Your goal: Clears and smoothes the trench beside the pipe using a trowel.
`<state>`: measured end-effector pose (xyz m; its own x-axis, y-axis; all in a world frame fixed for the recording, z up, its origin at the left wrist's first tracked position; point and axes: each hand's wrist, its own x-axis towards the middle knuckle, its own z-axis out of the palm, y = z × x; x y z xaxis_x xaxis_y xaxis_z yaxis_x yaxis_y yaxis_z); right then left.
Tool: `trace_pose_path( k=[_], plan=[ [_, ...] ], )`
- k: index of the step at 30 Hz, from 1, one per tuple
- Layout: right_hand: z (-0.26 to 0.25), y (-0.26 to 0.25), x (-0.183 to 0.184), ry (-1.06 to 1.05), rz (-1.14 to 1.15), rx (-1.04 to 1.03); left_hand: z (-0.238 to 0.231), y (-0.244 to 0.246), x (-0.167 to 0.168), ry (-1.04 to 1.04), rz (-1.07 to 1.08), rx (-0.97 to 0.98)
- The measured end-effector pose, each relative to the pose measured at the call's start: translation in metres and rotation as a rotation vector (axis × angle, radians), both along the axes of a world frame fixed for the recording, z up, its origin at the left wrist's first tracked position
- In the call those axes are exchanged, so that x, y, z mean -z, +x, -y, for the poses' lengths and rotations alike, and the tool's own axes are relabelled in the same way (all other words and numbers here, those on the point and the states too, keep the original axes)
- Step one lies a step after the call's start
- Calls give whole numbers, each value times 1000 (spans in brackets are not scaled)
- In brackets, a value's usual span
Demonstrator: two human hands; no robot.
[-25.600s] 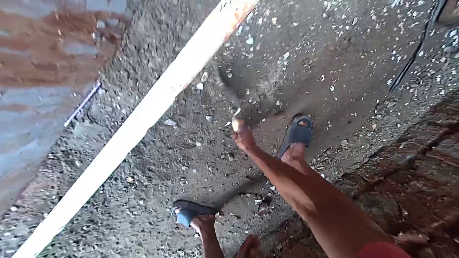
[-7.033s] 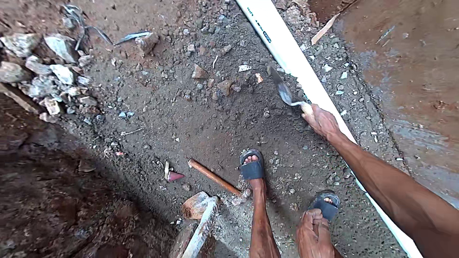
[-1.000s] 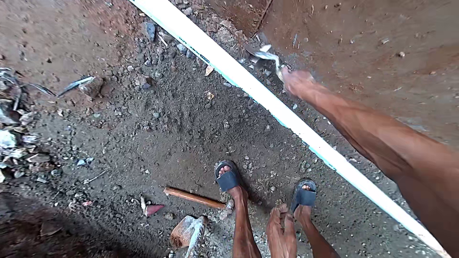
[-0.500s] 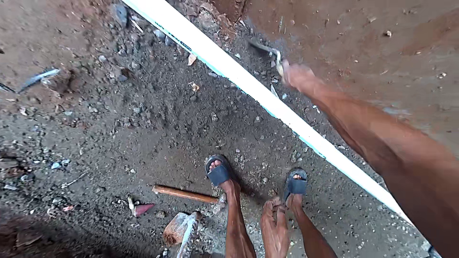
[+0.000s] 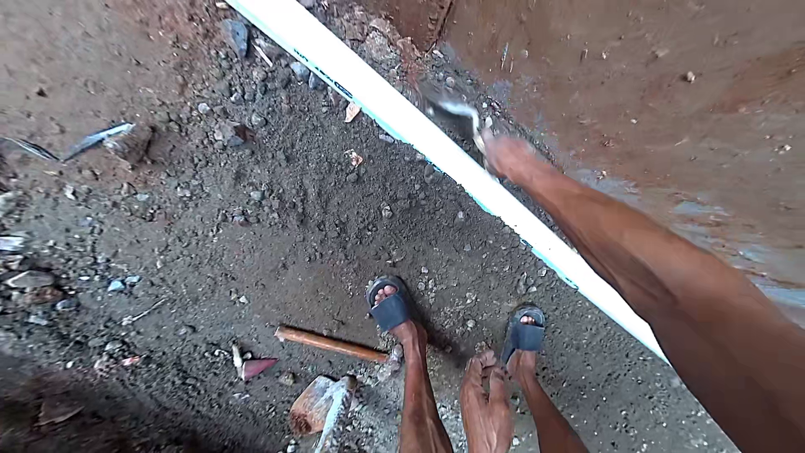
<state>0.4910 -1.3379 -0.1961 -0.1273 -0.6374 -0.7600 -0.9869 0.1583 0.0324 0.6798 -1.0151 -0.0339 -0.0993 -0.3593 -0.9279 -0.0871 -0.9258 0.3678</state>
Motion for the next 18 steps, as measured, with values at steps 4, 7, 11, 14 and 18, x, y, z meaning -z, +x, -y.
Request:
trace_pose_path(
  k=[4, 7, 11, 14, 18],
  plan=[
    [-73, -78, -25, 84, -181, -41, 10, 4, 1, -25, -24, -55],
    [-72, -91, -47, 114, -218, -33, 8, 5, 3, -3, -33, -59],
    [-16, -70, -37, 44, -147, -63, 0, 0, 5, 12, -43, 19],
    [-42, -88, -15, 86, -103, -40, 1, 2, 5, -12, -8, 32],
    [-166, -164, -18, 181, -205, 144, 0, -7, 3, -34, -21, 58]
  ],
)
